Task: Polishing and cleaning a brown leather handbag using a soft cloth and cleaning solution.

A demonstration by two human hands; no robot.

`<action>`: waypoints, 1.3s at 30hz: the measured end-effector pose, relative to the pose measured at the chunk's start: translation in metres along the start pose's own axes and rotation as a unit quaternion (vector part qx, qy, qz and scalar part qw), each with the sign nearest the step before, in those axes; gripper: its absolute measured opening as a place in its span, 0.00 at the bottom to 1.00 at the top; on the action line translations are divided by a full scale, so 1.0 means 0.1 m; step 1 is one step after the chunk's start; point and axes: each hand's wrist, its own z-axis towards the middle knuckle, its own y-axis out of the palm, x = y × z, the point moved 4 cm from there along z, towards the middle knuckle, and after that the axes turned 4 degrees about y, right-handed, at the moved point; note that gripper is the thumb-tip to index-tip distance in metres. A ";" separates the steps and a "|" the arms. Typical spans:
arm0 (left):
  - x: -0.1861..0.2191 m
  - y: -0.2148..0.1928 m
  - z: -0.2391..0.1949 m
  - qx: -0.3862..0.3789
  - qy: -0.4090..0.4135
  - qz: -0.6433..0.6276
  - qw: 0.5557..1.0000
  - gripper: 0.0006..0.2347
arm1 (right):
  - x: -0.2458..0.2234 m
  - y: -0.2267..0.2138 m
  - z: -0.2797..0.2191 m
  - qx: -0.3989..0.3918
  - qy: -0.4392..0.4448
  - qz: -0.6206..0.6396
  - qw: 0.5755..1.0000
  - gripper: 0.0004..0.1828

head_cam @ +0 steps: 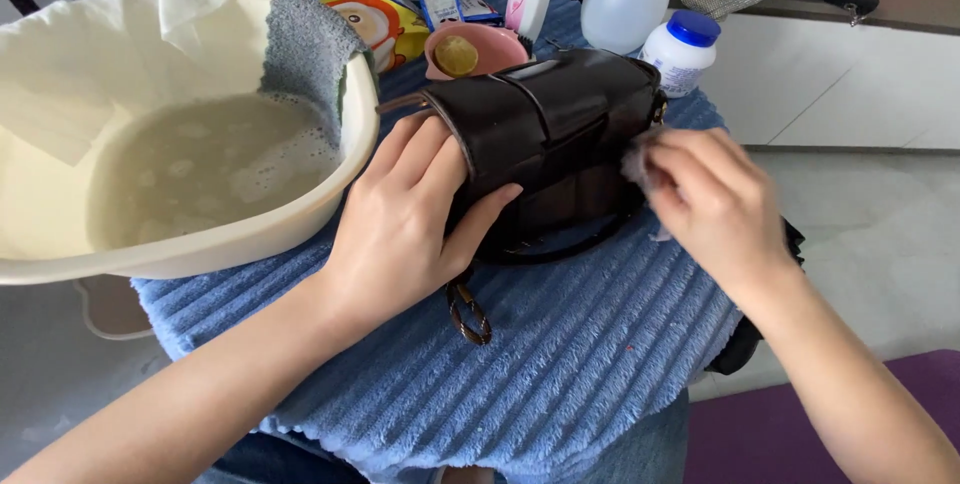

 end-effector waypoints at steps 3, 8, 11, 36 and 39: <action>0.02 0.00 0.00 0.007 0.005 -0.005 1.000 0.15 | 0.10 -0.05 0.02 -0.069 0.047 -0.113 0.990 0.05; 0.01 0.00 -0.01 0.034 -0.006 -0.010 0.999 0.12 | -0.26 -0.50 0.55 0.162 0.004 0.061 0.985 0.04; 0.01 0.02 -0.02 0.033 0.001 -0.011 0.999 0.11 | -0.59 -0.39 0.93 0.088 -0.011 0.109 0.990 0.11; 0.02 -0.02 0.00 0.020 -0.033 -0.056 0.998 0.10 | -0.13 -0.26 0.14 0.033 -0.119 -0.064 0.990 0.11; 0.02 -0.01 -0.01 0.016 -0.033 -0.043 0.998 0.09 | -0.35 -0.19 0.19 0.031 -0.142 0.154 0.977 0.22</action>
